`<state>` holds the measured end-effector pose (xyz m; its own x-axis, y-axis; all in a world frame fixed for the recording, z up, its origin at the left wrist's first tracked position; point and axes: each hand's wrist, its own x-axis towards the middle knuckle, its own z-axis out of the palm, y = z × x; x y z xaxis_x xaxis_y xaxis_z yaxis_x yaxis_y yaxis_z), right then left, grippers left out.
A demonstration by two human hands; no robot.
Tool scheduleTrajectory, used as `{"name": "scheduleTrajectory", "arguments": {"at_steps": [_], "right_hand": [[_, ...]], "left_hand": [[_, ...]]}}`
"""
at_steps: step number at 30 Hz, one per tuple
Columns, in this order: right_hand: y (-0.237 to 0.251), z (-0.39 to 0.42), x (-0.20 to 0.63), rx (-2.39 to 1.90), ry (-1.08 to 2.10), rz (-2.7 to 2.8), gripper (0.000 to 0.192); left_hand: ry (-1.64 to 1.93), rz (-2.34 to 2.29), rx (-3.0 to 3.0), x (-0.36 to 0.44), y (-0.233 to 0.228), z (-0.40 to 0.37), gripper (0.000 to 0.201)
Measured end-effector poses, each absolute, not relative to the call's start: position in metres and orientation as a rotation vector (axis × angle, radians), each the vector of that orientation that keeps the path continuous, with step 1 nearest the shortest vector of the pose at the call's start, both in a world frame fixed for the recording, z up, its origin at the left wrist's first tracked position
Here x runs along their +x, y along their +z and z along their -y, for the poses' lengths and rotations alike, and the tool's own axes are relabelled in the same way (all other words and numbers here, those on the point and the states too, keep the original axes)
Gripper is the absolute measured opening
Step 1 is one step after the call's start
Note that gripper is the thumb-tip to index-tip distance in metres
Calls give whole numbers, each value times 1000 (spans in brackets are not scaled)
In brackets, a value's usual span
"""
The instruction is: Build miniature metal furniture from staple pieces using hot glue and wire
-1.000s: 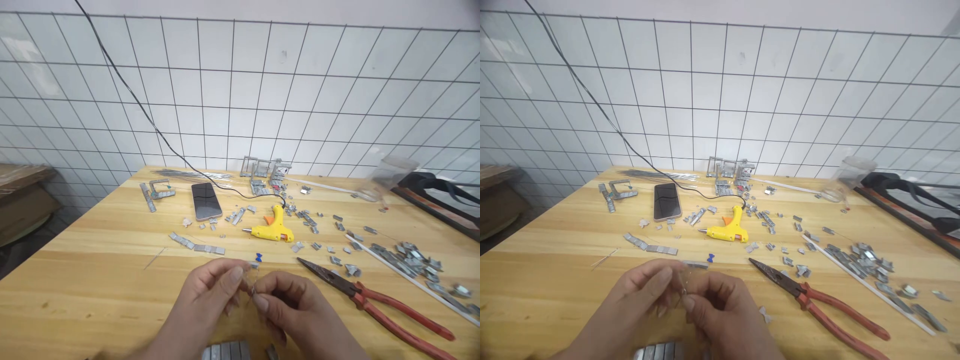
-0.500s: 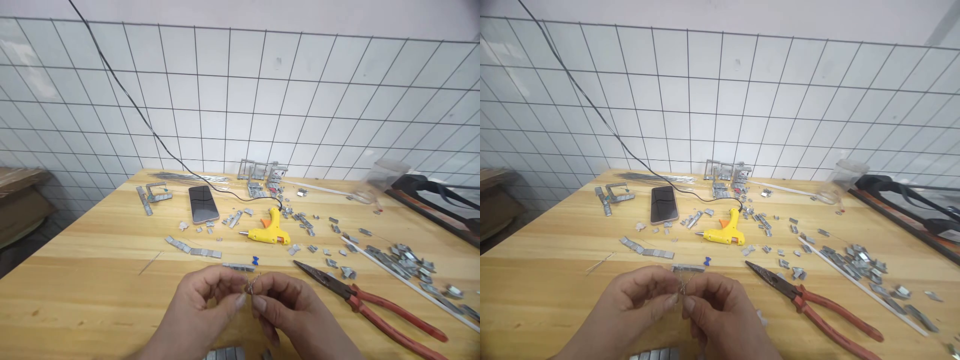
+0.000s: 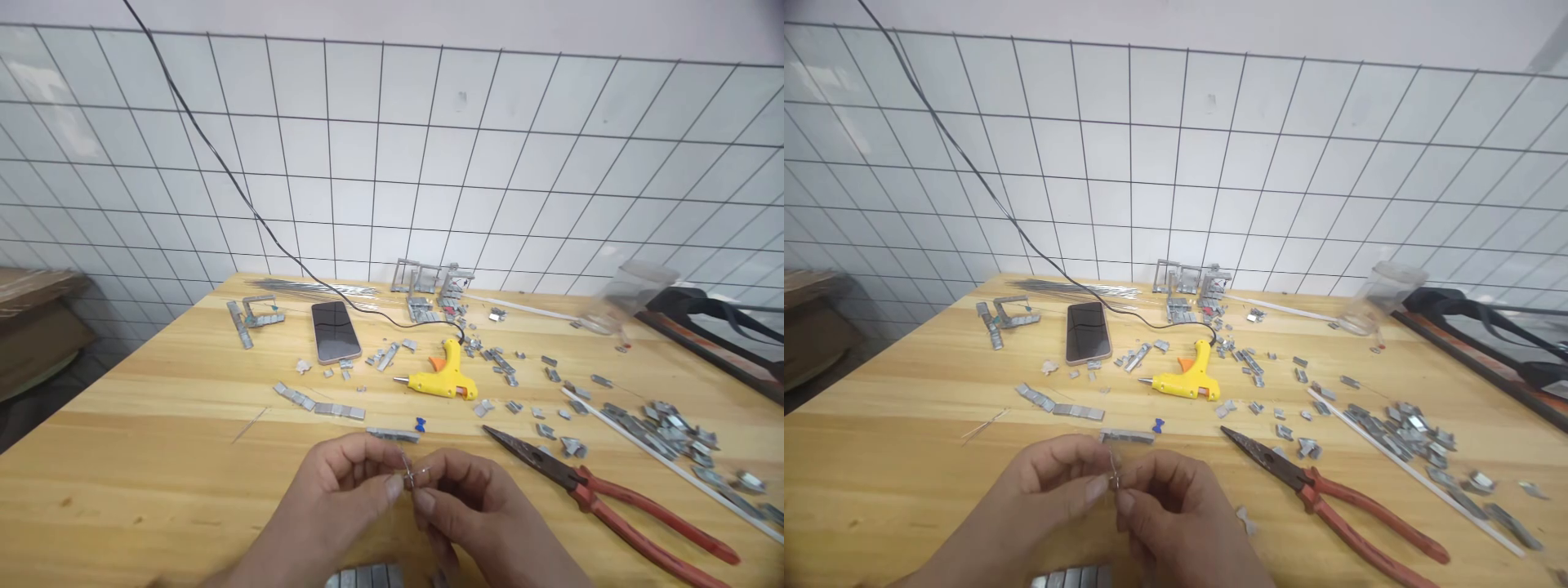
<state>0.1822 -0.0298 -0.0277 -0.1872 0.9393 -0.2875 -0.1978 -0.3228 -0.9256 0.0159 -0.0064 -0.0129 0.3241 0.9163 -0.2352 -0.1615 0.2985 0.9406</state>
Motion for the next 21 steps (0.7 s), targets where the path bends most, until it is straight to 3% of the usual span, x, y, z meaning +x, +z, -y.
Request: {"name": "scheduleTrajectory", "arguments": {"at_steps": [5, 12, 15, 21], "right_hand": [[-27, 32, 183, -1179, 1677, 974, 38], [-41, 29, 179, -1203, 1689, 978, 49], [-33, 30, 182, -1238, 1691, 1046, 46], [-12, 28, 198, -1335, 1397, 1308, 45]], "left_hand": [[881, -930, 970, 18, -21, 6, 28], [918, -902, 983, 20, -22, 4, 29], [870, -937, 969, 17, -16, 2, 28], [787, -1040, 993, 10, -11, -2, 26]]}}
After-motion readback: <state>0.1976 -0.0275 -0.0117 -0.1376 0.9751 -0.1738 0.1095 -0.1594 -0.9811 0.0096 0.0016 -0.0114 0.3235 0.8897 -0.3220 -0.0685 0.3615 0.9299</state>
